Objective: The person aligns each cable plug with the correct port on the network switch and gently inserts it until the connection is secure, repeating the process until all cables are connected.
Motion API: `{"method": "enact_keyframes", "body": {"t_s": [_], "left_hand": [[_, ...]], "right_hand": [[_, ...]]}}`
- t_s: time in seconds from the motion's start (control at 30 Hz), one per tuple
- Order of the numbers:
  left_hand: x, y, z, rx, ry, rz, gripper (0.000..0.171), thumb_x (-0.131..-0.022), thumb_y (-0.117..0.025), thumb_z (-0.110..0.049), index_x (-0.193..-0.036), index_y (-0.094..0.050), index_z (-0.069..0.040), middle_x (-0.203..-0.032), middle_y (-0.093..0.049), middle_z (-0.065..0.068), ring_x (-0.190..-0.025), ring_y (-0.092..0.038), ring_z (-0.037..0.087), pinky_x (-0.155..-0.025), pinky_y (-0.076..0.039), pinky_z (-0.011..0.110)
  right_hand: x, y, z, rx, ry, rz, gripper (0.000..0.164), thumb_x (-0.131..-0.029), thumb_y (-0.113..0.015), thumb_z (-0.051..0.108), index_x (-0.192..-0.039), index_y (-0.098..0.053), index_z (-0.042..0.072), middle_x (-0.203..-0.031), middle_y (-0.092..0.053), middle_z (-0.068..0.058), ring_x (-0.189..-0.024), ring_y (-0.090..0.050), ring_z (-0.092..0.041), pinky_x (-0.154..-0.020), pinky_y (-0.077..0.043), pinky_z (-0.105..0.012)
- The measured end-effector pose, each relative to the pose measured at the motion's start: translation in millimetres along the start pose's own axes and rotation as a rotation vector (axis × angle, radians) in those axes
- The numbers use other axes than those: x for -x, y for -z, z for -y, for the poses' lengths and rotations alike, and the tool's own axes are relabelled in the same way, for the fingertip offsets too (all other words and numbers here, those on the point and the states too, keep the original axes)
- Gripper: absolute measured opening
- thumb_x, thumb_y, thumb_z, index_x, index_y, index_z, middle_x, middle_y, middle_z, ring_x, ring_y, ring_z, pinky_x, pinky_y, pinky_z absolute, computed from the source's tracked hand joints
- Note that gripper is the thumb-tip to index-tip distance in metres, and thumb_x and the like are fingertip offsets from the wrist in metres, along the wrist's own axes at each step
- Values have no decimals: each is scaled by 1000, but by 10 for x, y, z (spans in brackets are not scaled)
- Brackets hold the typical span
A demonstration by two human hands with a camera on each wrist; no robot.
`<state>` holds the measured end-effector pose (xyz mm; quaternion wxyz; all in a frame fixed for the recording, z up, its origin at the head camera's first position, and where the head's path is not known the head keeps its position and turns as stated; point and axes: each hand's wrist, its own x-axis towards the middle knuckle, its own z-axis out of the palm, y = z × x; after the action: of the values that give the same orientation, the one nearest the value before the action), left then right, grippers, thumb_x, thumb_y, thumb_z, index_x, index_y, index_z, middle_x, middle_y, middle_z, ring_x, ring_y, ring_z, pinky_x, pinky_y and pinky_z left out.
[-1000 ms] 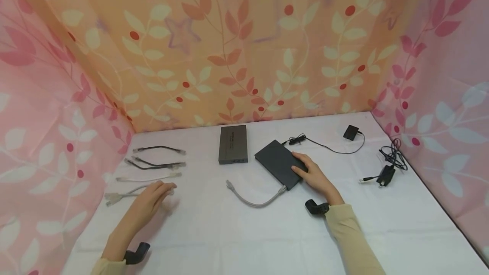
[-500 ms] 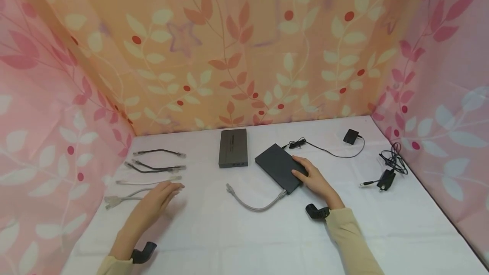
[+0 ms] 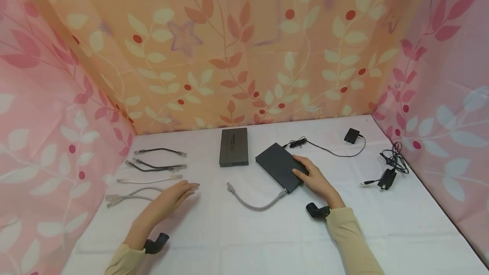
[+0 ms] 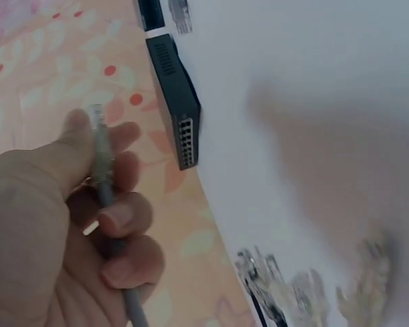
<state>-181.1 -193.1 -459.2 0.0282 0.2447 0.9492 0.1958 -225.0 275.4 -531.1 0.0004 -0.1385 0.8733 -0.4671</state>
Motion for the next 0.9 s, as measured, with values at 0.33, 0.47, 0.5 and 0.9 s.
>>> {"method": "enact_keyframes", "body": {"t_s": [0.33,0.47,0.5,0.9], "left_hand": [[-185,-70,-155,112,-97,157,38,-95,-49,-8,-132,-49,1,-92,-61,9,-83,-59,20,-77,-48,35],[-285,-129,-192,192,-106,133,32,-96,-48,-9,-126,-54,0,-90,-64,7,-78,-59,15,-73,-48,30],[-312,-144,-203,209,-100,128,31,-97,-48,-10,-125,-56,-1,-89,-64,6,-78,-59,14,-74,-48,29],[-653,-295,-363,251,-128,148,23,-98,-45,-17,-112,-59,-6,-77,-60,3,-67,-48,7,-65,-43,25]], "right_hand": [[-2,5,-9,9,16,-1,57,-93,-57,29,-142,-36,9,-145,-32,-18,-136,-23,-40,-106,-19,-59],[2,4,-1,-2,1,5,57,-93,-57,28,-142,-36,10,-146,-32,-17,-137,-23,-39,-107,-19,-58],[5,4,9,-5,-1,5,56,-93,-57,27,-142,-36,10,-146,-32,-17,-136,-23,-38,-107,-19,-58],[68,50,373,-8,-8,23,54,-94,-55,12,-140,-33,-4,-143,-30,-27,-134,-22,-46,-104,-19,-61]]}}
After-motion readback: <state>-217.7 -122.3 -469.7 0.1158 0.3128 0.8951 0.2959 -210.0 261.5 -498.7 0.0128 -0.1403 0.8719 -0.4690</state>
